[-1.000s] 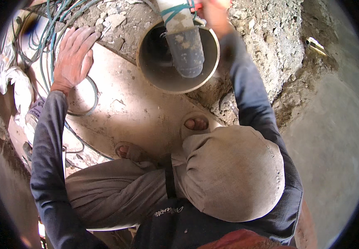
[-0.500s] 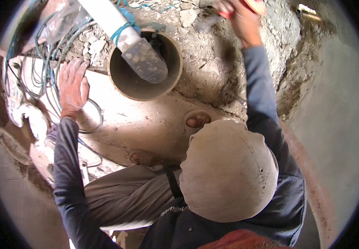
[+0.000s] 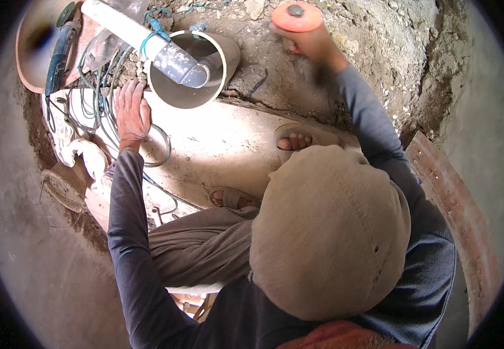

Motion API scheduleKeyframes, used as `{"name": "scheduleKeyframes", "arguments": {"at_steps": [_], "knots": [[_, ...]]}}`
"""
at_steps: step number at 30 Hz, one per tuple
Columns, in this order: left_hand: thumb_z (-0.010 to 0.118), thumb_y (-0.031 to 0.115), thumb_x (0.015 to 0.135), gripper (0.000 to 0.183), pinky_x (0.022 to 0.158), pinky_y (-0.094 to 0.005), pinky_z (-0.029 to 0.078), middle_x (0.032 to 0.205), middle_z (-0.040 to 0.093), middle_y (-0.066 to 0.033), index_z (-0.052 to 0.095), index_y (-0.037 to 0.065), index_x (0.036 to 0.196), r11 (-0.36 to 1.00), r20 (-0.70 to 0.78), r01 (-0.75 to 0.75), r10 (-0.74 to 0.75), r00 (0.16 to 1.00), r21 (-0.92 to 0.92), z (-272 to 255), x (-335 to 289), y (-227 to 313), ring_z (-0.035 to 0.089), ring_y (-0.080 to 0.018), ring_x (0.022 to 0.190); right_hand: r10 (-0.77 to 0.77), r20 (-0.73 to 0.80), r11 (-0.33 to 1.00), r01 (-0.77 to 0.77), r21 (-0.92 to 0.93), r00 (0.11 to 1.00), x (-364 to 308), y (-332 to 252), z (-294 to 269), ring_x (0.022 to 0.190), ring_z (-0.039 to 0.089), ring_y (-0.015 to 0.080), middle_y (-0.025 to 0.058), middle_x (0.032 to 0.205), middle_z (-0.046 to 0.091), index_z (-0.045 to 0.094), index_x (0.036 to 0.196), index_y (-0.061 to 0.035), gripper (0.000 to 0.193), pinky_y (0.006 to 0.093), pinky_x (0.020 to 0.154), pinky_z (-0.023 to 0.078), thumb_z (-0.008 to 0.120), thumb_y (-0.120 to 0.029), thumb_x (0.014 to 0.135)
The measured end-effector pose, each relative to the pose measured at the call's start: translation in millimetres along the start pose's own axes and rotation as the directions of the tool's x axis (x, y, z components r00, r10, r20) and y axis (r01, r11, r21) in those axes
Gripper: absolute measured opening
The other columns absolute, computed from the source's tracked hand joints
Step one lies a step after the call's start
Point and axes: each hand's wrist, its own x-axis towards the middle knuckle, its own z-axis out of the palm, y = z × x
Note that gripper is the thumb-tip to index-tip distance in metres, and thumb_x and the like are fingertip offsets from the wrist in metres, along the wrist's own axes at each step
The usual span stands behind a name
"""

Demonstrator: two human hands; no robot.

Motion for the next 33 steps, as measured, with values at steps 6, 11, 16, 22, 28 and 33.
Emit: {"name": "scheduleKeyframes", "arguments": {"at_steps": [6, 11, 16, 22, 28, 33], "knots": [[0.043, 0.022, 0.101, 0.044, 0.123, -0.0549, 0.025, 0.144, 0.054, -0.0182, 0.055, 0.003, 0.138, 1.0, -0.044, -0.009, 0.009, 0.999, -0.002, -2.9, 1.8, 0.3, 0.046, -0.0375, 0.138, 0.043, -0.166, 0.841, 0.054, 0.538, 0.985, 78.3, 42.0, 25.8, 0.07, 0.063, 0.0118, 0.0069, 0.087, 0.069, 0.068, 0.097, -0.0022, 0.014, 0.0281, 0.058, 0.049, 0.063, -0.015, 0.101], [0.045, 0.021, 0.099, 0.045, 0.123, -0.0528, 0.025, 0.144, 0.054, -0.0175, 0.055, 0.005, 0.14, 0.998, -0.055, -0.049, 0.047, 0.997, -0.036, 4.0, 25.6, 4.2, 0.045, -0.0352, 0.139, -0.274, -0.225, 0.96, 0.278, -0.015, 0.935, 80.2, 143.8, 38.5, 0.092, 0.067, 0.0143, 0.0073, 0.099, 0.072, 0.071, 0.095, -0.0065, 0.014, 0.0312, 0.08, 0.053, 0.061, -0.013, 0.102], [0.048, 0.02, 0.1, 0.042, 0.123, -0.0513, 0.026, 0.142, 0.055, -0.0159, 0.055, 0.007, 0.139, 1.0, -0.074, 0.024, -0.024, 0.997, -0.005, -4.5, -8.7, -1.1, 0.046, -0.0336, 0.137, 0.055, 0.104, 0.87, -0.098, 0.483, 0.993, 2.9, 27.5, 48.8, 0.063, 0.057, 0.0093, 0.0008, 0.075, 0.061, 0.062, 0.089, -0.0086, 0.013, 0.0262, 0.058, 0.045, 0.071, -0.014, 0.097], [0.048, 0.024, 0.103, 0.043, 0.124, -0.0487, 0.026, 0.143, 0.056, -0.0163, 0.053, 0.007, 0.143, 0.995, -0.108, -0.017, 0.027, 0.994, 0.095, 2.2, -10.8, -10.3, 0.046, -0.0336, 0.139, 0.083, -0.248, 0.996, -0.072, 0.053, 0.965, -77.6, -33.5, -1.6, 0.053, 0.05, 0.01, 0.0008, 0.066, 0.053, 0.057, 0.088, -0.0059, 0.016, 0.0274, 0.055, 0.046, 0.07, -0.002, 0.097], [0.06, 0.021, 0.092, 0.031, 0.111, -0.0535, 0.038, 0.129, 0.058, -0.0222, 0.062, 0.002, 0.116, 0.989, -0.093, 0.088, -0.1, 0.991, -0.123, -14.4, 6.4, 13.8, 0.052, -0.0407, 0.126, -0.115, -0.122, 0.977, 0.09, -0.195, 0.986, -86.3, -19.4, -29.5, 0.066, 0.053, 0.0102, 0.0, 0.074, 0.054, 0.056, 0.092, -0.007, 0.015, 0.0276, 0.06, 0.044, 0.066, -0.01, 0.101], [0.059, 0.024, 0.093, 0.024, 0.095, -0.0473, 0.048, 0.116, 0.066, -0.019, 0.066, 0.006, 0.107, 0.958, -0.05, 0.073, -0.09, 0.995, -0.278, 2.7, 28.5, 27.3, 0.061, -0.0383, 0.112, -0.028, -0.204, 0.988, -0.004, -0.152, 0.979, -64.0, -43.3, 8.6, 0.076, 0.061, 0.0109, 0.0016, 0.088, 0.065, 0.064, 0.113, -0.0059, 0.024, 0.0267, 0.066, 0.05, 0.07, -0.024, 0.098]]}}
